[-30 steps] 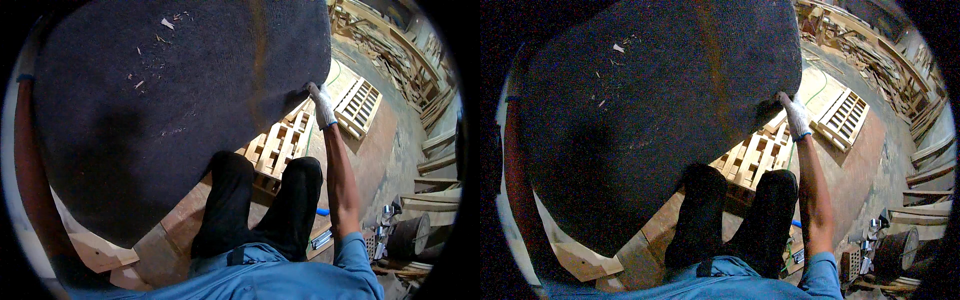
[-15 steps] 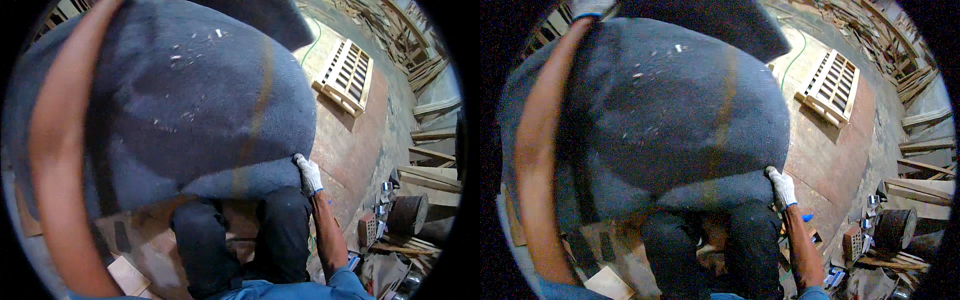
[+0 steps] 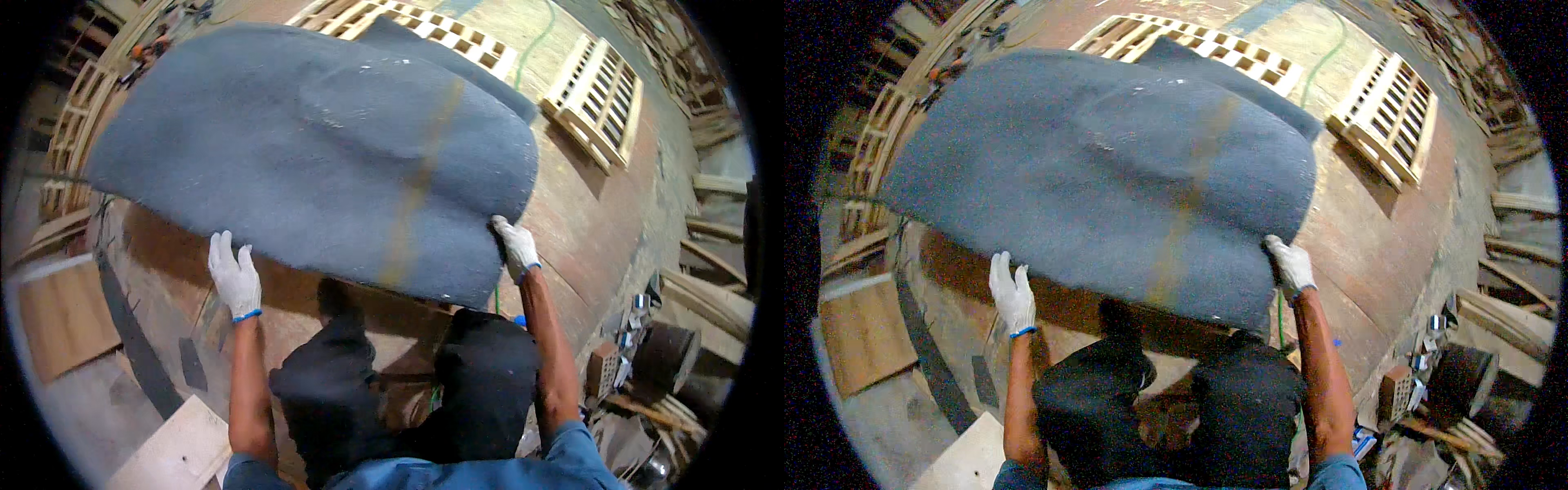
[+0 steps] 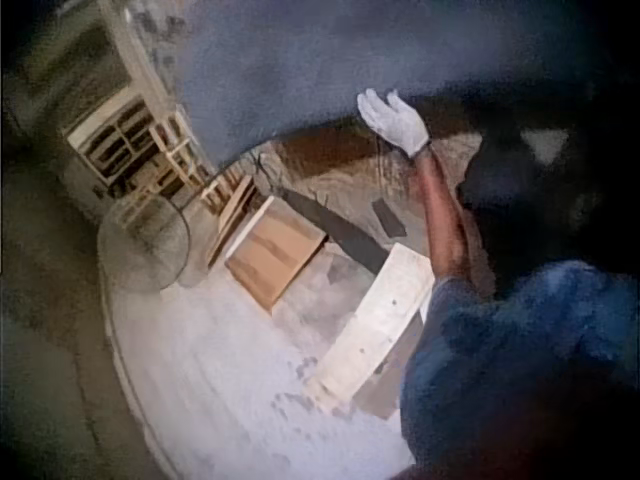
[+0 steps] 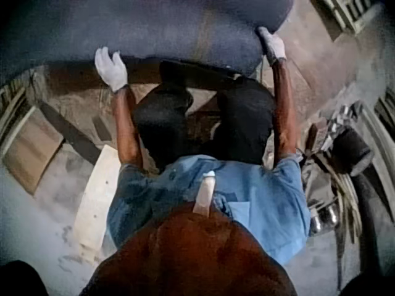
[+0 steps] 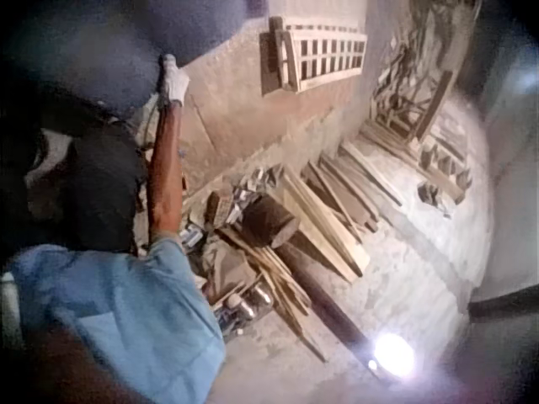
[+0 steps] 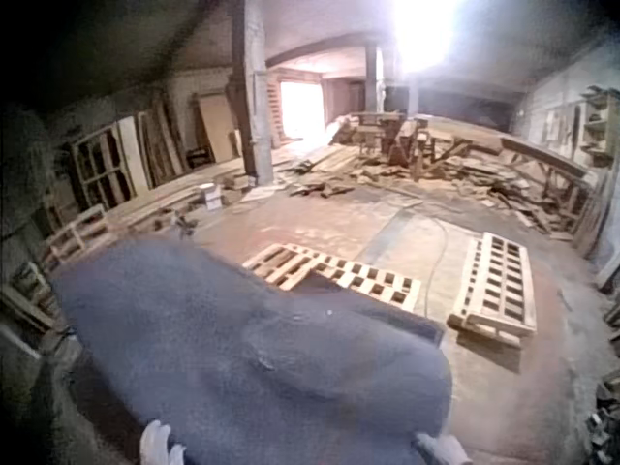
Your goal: The person cuts a piece of dark grey fabric with a utility knife and staples it onto a wooden pallet frame using a pneumatic staple gun. They repeatedly fold the fabric edges and secure them to the wood, ensuring a tight fit. The person also uses a metal ruler to measure and align the fabric during the process.
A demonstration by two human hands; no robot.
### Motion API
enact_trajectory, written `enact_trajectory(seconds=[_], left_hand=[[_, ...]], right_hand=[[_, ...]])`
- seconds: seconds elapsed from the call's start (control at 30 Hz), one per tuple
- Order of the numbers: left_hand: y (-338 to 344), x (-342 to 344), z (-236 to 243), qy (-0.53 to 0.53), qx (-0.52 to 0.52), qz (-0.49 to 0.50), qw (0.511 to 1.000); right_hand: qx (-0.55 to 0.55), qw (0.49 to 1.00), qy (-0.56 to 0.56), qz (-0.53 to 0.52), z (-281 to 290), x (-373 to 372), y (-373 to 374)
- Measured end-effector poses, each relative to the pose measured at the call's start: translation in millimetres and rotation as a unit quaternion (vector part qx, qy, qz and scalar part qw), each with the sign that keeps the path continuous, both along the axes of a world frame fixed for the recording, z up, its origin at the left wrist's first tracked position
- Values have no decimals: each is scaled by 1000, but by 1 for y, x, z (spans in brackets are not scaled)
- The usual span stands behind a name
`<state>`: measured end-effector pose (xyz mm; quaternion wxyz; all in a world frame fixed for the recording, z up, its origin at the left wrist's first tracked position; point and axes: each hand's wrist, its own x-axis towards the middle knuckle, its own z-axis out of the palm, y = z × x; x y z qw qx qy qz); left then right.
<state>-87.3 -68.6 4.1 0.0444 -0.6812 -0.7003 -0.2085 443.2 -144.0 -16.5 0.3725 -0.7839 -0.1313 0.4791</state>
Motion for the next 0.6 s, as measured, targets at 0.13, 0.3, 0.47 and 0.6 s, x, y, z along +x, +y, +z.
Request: enact_trajectory(seconds=[0.13,0.3,0.47,0.6], left_hand=[[13,-62,-36,-330,-73,122,933],[49,-103,-48,-743,-112,205,627],[71,-112,-68,-761,-55,174,622],[105,-148,-59,-722,-9,198,663]], right_hand=[[16,997,40,-64,-12,-6,-16],[136,975,158,-75,-10,-53,-67],[17,993,94,-66,-67,-46,-126],[-12,960,-155,232,-82,-44,-148]])
